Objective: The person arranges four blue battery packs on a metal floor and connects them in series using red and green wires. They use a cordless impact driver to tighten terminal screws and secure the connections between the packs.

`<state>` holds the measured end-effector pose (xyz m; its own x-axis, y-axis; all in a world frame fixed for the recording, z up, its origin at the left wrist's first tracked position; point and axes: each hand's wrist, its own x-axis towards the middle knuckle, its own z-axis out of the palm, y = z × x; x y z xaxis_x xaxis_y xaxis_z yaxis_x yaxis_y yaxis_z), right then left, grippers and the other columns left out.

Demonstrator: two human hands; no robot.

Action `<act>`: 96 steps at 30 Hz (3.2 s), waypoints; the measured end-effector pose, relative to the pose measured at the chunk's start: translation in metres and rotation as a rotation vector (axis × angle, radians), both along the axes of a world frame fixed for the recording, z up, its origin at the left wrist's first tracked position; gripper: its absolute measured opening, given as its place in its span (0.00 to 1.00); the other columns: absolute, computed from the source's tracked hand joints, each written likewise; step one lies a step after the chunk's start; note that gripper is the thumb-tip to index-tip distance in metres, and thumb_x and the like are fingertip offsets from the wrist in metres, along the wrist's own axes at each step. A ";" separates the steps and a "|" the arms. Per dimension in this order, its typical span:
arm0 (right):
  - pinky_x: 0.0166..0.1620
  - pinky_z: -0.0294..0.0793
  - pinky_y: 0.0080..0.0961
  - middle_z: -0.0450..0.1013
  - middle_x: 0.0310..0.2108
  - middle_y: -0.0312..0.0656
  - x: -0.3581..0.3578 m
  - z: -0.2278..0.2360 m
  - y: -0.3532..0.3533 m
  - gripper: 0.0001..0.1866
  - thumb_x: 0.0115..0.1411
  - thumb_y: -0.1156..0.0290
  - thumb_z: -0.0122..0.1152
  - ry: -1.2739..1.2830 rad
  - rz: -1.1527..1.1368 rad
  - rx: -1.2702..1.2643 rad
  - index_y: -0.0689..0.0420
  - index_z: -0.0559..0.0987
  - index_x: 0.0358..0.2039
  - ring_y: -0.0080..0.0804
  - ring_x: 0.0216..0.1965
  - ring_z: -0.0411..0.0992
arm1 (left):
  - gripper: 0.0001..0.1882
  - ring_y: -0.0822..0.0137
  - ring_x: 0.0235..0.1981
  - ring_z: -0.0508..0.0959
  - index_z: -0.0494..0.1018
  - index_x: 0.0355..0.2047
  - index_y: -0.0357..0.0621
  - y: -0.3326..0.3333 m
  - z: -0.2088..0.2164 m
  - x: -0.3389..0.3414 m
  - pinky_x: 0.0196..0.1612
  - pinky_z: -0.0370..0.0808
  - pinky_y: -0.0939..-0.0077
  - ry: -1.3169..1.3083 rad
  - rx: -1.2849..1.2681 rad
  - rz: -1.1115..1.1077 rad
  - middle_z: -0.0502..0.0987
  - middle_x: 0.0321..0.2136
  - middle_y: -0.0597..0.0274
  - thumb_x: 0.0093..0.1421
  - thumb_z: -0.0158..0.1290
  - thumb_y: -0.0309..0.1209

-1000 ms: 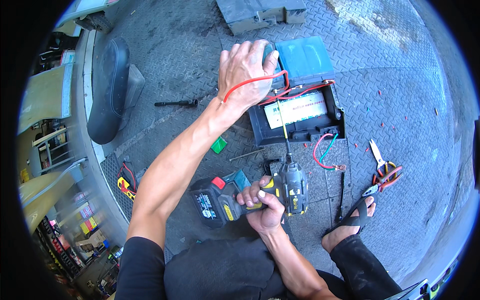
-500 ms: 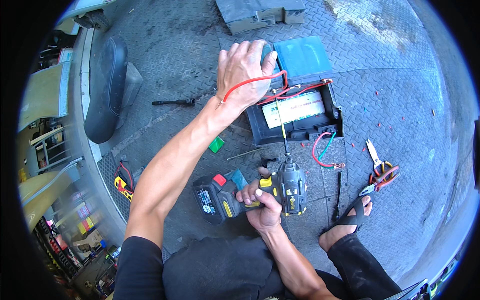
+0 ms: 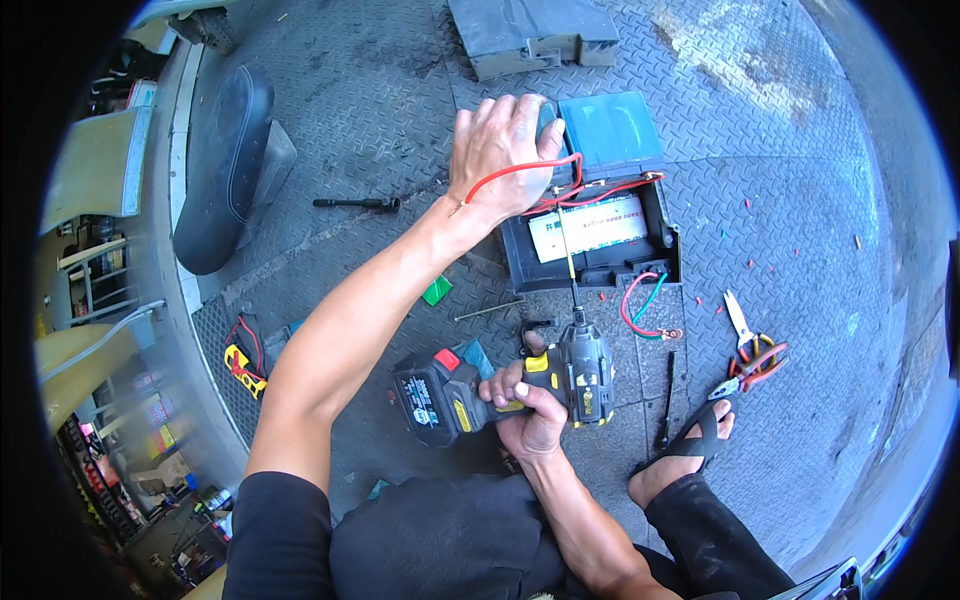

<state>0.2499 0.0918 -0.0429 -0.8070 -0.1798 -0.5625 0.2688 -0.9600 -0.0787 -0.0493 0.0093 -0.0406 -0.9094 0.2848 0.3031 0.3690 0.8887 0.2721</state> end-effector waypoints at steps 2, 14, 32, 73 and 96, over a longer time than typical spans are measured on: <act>0.46 0.74 0.42 0.68 0.24 0.37 0.004 -0.002 0.008 0.42 0.56 0.75 0.66 0.021 -0.013 -0.004 0.55 0.67 0.73 0.34 0.29 0.71 | 0.20 0.50 0.49 0.84 0.81 0.54 0.40 -0.002 0.000 0.000 0.51 0.74 0.52 0.008 0.018 0.002 0.87 0.45 0.51 0.73 0.60 0.43; 0.31 0.73 0.43 0.70 0.22 0.40 0.000 0.021 0.117 0.33 0.51 0.74 0.69 0.422 0.274 0.234 0.61 0.78 0.61 0.34 0.19 0.69 | 0.18 0.45 0.58 0.82 0.80 0.56 0.38 -0.014 -0.011 0.001 0.64 0.75 0.49 0.074 0.300 -0.054 0.85 0.51 0.46 0.71 0.61 0.36; 0.29 0.79 0.27 0.78 0.31 0.39 0.019 -0.077 0.586 0.09 0.72 0.66 0.66 -0.434 0.120 0.830 0.58 0.81 0.46 0.27 0.26 0.76 | 0.29 0.52 0.54 0.84 0.74 0.66 0.35 -0.028 0.046 0.119 0.59 0.80 0.59 0.014 0.694 0.209 0.84 0.55 0.47 0.67 0.65 0.30; 0.55 0.84 0.51 0.86 0.43 0.62 -0.270 0.118 0.152 0.17 0.72 0.60 0.66 0.838 1.386 2.265 0.62 0.90 0.47 0.62 0.49 0.85 | 0.16 0.70 0.25 0.85 0.81 0.44 0.29 -0.021 0.033 0.216 0.32 0.79 0.71 -0.828 0.711 0.317 0.85 0.24 0.55 0.78 0.55 0.34; 0.28 0.75 0.24 0.81 0.33 0.41 -0.355 0.153 0.142 0.25 0.69 0.77 0.59 0.473 1.376 1.135 0.69 0.73 0.66 0.23 0.25 0.76 | 0.15 0.66 0.34 0.84 0.83 0.49 0.35 -0.062 0.088 0.095 0.45 0.83 0.68 -0.794 1.557 0.276 0.84 0.32 0.60 0.78 0.57 0.37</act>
<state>-0.1056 0.2342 0.1097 -0.5430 -0.5111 -0.6663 0.4875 0.4541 -0.7457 0.0453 -0.0532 0.0475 -0.9254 0.0169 -0.3787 -0.3620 -0.3362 0.8694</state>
